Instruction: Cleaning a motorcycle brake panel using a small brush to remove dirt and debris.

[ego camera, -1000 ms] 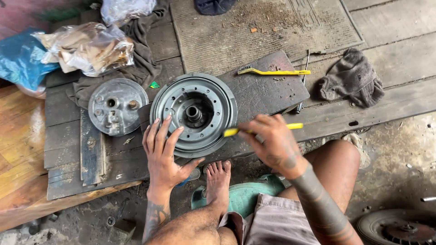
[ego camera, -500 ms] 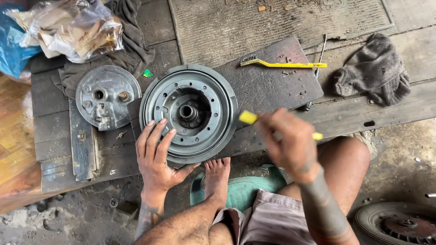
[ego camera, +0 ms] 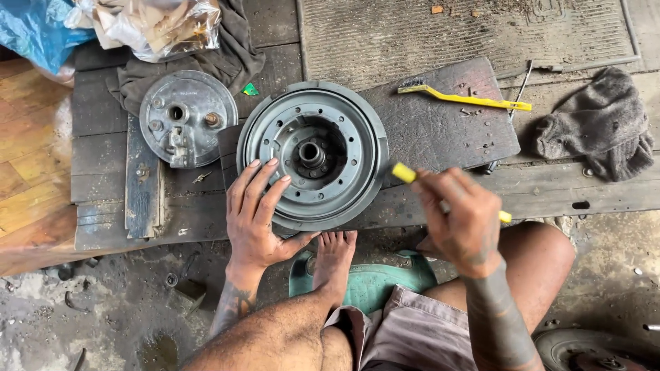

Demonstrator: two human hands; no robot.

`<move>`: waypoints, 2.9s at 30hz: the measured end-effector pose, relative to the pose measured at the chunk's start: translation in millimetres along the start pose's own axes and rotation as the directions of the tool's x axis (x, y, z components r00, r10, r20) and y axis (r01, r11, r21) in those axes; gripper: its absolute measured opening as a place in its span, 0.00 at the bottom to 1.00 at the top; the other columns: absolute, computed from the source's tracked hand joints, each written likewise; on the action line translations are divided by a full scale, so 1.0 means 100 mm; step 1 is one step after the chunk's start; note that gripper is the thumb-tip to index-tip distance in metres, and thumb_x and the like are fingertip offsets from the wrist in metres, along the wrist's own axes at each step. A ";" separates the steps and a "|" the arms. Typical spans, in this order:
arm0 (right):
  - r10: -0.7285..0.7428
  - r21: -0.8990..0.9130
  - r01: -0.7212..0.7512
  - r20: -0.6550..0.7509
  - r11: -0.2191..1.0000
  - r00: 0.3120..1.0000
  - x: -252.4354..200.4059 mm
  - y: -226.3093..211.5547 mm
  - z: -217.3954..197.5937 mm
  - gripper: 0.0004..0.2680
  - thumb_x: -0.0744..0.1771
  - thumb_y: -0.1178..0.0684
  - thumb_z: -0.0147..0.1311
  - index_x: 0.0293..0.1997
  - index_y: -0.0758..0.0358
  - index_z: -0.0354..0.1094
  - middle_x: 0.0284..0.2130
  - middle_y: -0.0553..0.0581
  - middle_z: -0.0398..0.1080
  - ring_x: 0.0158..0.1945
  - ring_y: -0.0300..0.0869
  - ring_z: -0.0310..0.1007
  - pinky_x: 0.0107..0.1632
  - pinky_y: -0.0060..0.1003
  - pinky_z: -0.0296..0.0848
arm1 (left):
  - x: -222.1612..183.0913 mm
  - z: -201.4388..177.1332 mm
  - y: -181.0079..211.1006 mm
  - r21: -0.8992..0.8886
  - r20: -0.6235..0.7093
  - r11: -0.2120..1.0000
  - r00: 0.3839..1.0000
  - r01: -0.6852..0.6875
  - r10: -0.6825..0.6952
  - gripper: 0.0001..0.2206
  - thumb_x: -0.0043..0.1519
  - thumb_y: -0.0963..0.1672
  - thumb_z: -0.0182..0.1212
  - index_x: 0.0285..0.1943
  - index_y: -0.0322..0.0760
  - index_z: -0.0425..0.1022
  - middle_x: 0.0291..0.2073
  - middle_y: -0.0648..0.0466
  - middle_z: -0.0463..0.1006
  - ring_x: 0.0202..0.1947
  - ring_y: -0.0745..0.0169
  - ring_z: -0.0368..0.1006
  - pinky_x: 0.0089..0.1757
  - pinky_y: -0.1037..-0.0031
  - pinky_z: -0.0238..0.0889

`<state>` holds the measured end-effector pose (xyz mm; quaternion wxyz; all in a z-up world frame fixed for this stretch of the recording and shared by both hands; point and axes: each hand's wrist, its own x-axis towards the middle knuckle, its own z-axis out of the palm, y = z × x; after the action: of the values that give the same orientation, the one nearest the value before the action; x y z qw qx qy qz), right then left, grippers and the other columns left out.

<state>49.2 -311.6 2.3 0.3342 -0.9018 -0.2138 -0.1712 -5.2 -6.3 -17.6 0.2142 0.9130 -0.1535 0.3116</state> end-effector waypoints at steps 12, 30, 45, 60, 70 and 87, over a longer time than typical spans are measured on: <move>-0.195 0.192 0.161 0.172 0.968 0.966 0.20 -0.26 -0.12 0.02 0.67 0.53 0.57 0.39 0.53 0.75 0.23 0.54 0.70 0.27 0.52 0.76 0.30 0.44 0.74 | 0.00 -0.01 0.00 -0.026 0.014 1.000 1.000 0.016 -0.016 0.36 0.55 0.64 0.62 0.63 0.40 0.74 0.65 0.46 0.73 0.65 0.35 0.66 0.60 0.49 0.58; -0.450 0.042 0.458 0.281 0.888 0.847 0.58 -0.06 -0.31 0.04 0.68 0.49 0.61 0.44 0.48 0.78 0.32 0.45 0.68 0.36 0.44 0.62 0.55 0.46 0.51 | 0.10 -0.16 0.07 -0.048 0.137 0.997 0.989 0.054 -0.047 0.33 0.60 0.59 0.55 0.66 0.35 0.67 0.68 0.42 0.66 0.71 0.36 0.60 0.66 0.47 0.58; -0.399 -0.142 0.462 0.329 0.875 0.856 0.66 0.01 -0.27 0.06 0.68 0.47 0.62 0.46 0.47 0.81 0.32 0.43 0.74 0.37 0.42 0.63 0.56 0.45 0.52 | 0.24 -0.33 -0.04 -0.099 0.365 0.987 0.927 0.130 -0.086 0.35 0.54 0.53 0.63 0.71 0.38 0.62 0.75 0.47 0.58 0.79 0.37 0.44 0.73 0.36 0.36; -0.452 -0.097 0.501 0.314 0.860 0.835 0.61 -0.11 -0.26 0.05 0.66 0.53 0.60 0.44 0.46 0.78 0.31 0.44 0.70 0.38 0.45 0.66 0.56 0.50 0.53 | 0.24 -0.34 -0.01 -0.114 0.363 0.983 0.927 0.144 -0.094 0.34 0.54 0.53 0.63 0.70 0.39 0.63 0.75 0.47 0.58 0.79 0.38 0.45 0.73 0.37 0.36; -0.090 -0.276 0.109 0.080 0.955 0.993 0.47 0.70 -0.63 0.06 0.76 0.54 0.62 0.56 0.65 0.81 0.40 0.58 0.72 0.46 0.53 0.68 0.55 0.47 0.56 | 0.26 -0.41 -0.08 -0.123 0.413 0.983 0.908 0.138 -0.076 0.37 0.53 0.51 0.66 0.72 0.39 0.61 0.76 0.47 0.56 0.80 0.38 0.42 0.73 0.36 0.32; -0.010 -0.401 0.009 0.000 0.916 1.000 0.58 1.40 -0.56 0.10 0.73 0.55 0.59 0.60 0.66 0.78 0.51 0.63 0.74 0.53 0.56 0.69 0.54 0.50 0.56 | 0.22 -0.27 0.20 -0.066 0.305 0.990 0.942 -0.126 0.140 0.29 0.64 0.54 0.64 0.69 0.38 0.66 0.71 0.45 0.64 0.73 0.47 0.59 0.69 0.36 0.43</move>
<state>159.0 -429.7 -6.0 0.1414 -0.9500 -0.1784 -0.2138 -10.3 -14.1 21.5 0.1869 0.9328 -0.2533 0.1752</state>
